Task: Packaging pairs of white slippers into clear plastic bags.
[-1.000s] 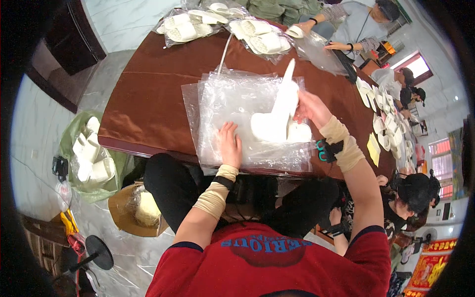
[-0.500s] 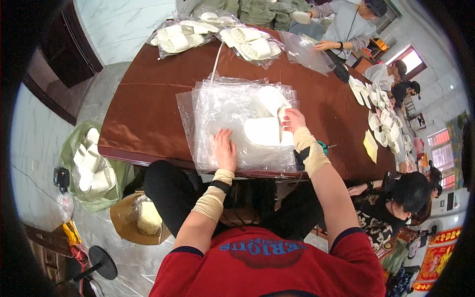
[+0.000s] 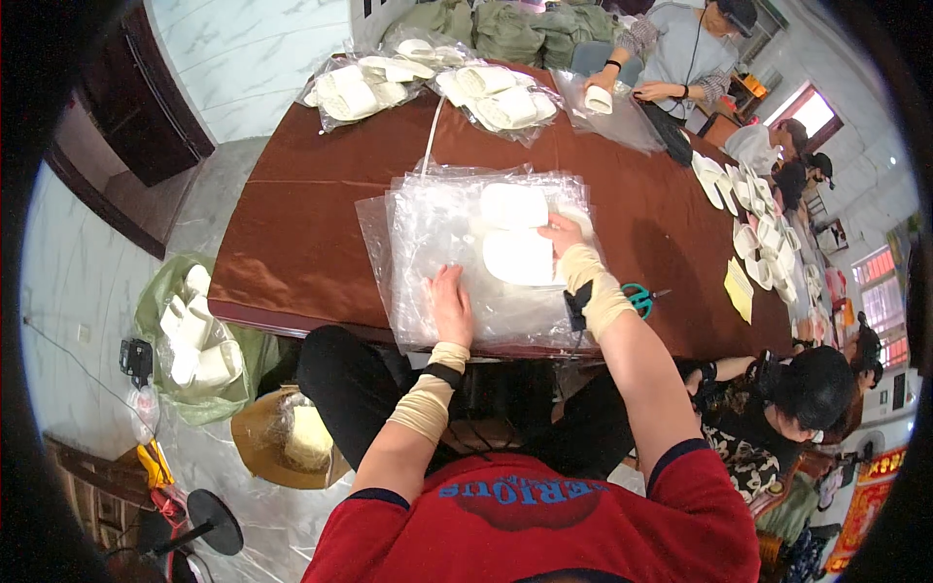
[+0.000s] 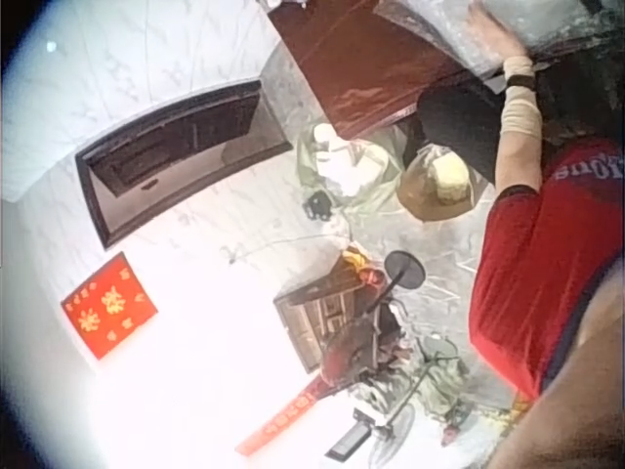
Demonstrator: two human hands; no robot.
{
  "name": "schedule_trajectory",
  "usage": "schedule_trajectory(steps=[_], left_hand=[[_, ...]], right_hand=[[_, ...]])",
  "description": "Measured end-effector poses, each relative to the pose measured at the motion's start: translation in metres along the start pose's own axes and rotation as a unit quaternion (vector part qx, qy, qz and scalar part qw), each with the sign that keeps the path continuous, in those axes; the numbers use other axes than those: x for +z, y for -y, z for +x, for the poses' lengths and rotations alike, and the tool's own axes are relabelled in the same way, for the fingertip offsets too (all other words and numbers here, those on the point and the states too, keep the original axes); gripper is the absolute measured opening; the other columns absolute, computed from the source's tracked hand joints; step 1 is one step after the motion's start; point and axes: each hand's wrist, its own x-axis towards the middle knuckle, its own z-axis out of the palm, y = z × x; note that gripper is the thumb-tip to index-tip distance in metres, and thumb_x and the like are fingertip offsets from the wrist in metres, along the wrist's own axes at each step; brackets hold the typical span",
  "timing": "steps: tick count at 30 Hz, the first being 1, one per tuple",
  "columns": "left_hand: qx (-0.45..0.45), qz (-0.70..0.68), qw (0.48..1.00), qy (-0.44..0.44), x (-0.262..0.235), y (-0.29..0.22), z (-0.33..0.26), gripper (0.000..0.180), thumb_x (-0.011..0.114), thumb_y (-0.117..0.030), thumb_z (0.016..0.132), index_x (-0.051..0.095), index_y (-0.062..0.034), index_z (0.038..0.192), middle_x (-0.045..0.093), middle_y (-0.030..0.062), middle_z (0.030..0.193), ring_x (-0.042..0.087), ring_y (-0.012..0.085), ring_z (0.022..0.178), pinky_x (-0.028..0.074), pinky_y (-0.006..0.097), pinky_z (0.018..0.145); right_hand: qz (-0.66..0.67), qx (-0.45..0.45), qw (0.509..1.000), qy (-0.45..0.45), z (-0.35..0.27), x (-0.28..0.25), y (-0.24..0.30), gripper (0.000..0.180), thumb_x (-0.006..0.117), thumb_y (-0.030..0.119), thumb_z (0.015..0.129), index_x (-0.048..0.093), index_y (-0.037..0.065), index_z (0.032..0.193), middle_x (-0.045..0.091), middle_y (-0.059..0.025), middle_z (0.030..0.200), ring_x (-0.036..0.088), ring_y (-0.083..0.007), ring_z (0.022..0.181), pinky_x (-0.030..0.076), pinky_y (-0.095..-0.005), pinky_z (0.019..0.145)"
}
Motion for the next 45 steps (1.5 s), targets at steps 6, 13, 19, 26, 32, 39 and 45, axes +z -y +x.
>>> schedule_trajectory(steps=[6,13,19,26,32,39,45], left_hand=[[-0.058,-0.08,0.995,0.005,-0.015,-0.003,0.002,0.039,0.037,-0.026,0.1,0.048,-0.0017,0.129,0.056,0.0164,0.125,0.047,0.0329,0.124,0.015,0.048,0.115],[-0.114,-0.157,0.981,-0.018,-0.018,-0.01,0.001,0.044,0.033,-0.029,0.101,0.046,0.002,0.129,0.058,0.0205,0.114,0.055,0.0301,0.11,0.038,0.037,0.099],[-0.126,-0.159,0.979,-0.013,-0.017,-0.009,0.003,0.032,0.041,-0.016,0.099,0.047,0.0004,0.127,0.06,0.0164,0.115,0.058,0.0245,0.107,0.041,0.033,0.096],[-0.15,-0.204,0.967,0.021,-0.015,-0.002,0.01,0.031,0.04,-0.007,0.098,0.046,-0.0008,0.127,0.062,0.014,0.118,0.054,0.021,0.113,0.038,0.032,0.1],[-0.175,-0.254,0.95,0.049,-0.034,-0.025,0.033,0.038,0.046,-0.009,0.097,0.043,-0.0003,0.133,0.054,0.015,0.132,0.048,0.0228,0.125,0.033,0.033,0.106],[-0.257,-0.317,0.91,0.075,-0.048,-0.016,0.028,0.05,0.048,-0.01,0.096,0.034,-0.0007,0.143,0.036,0.0135,0.147,0.032,0.022,0.138,0.026,0.036,0.112],[-0.224,-0.273,0.935,0.002,-0.031,-0.003,0.026,0.05,0.049,-0.01,0.095,0.036,-0.0017,0.142,0.037,0.012,0.148,0.033,0.0235,0.137,0.025,0.036,0.112]], right_hand=[[-0.169,-0.165,0.963,0.129,-0.036,-0.002,0.042,0.027,0.063,0.006,0.081,0.066,0.003,0.108,0.07,-0.0114,0.093,0.066,-0.0183,0.083,0.051,-0.0282,0.076],[-0.297,-0.105,0.946,0.072,-0.076,0.033,0.037,0.027,0.062,0.023,0.081,0.068,0.009,0.103,0.068,-0.0174,0.094,0.066,-0.0324,0.088,0.051,-0.0356,0.078],[-0.174,-0.098,0.979,0.048,-0.064,0.031,0.018,0.021,0.062,0.02,0.08,0.065,0.004,0.094,0.064,-0.0151,0.076,0.063,-0.0265,0.071,0.048,-0.0334,0.068],[-0.138,-0.127,0.982,-0.031,-0.073,0.053,0.011,0.022,0.063,0.019,0.08,0.064,0.006,0.098,0.064,-0.0136,0.075,0.063,-0.0255,0.07,0.049,-0.0336,0.067],[-0.14,-0.132,0.98,-0.046,-0.087,0.037,0.025,0.025,0.064,0.019,0.08,0.064,0.008,0.102,0.067,-0.015,0.081,0.067,-0.03,0.078,0.051,-0.0362,0.072],[-0.222,-0.204,0.948,-0.096,-0.05,-0.03,0.041,0.032,0.064,0.02,0.083,0.06,0.0,0.108,0.067,-0.0177,0.097,0.065,-0.0251,0.092,0.049,-0.0341,0.081],[-0.515,-0.223,0.766,-0.313,-0.016,-0.106,0.069,0.061,0.065,0.025,0.084,0.04,0.007,0.136,0.046,-0.0245,0.132,0.046,-0.0404,0.115,0.036,-0.0468,0.101]])
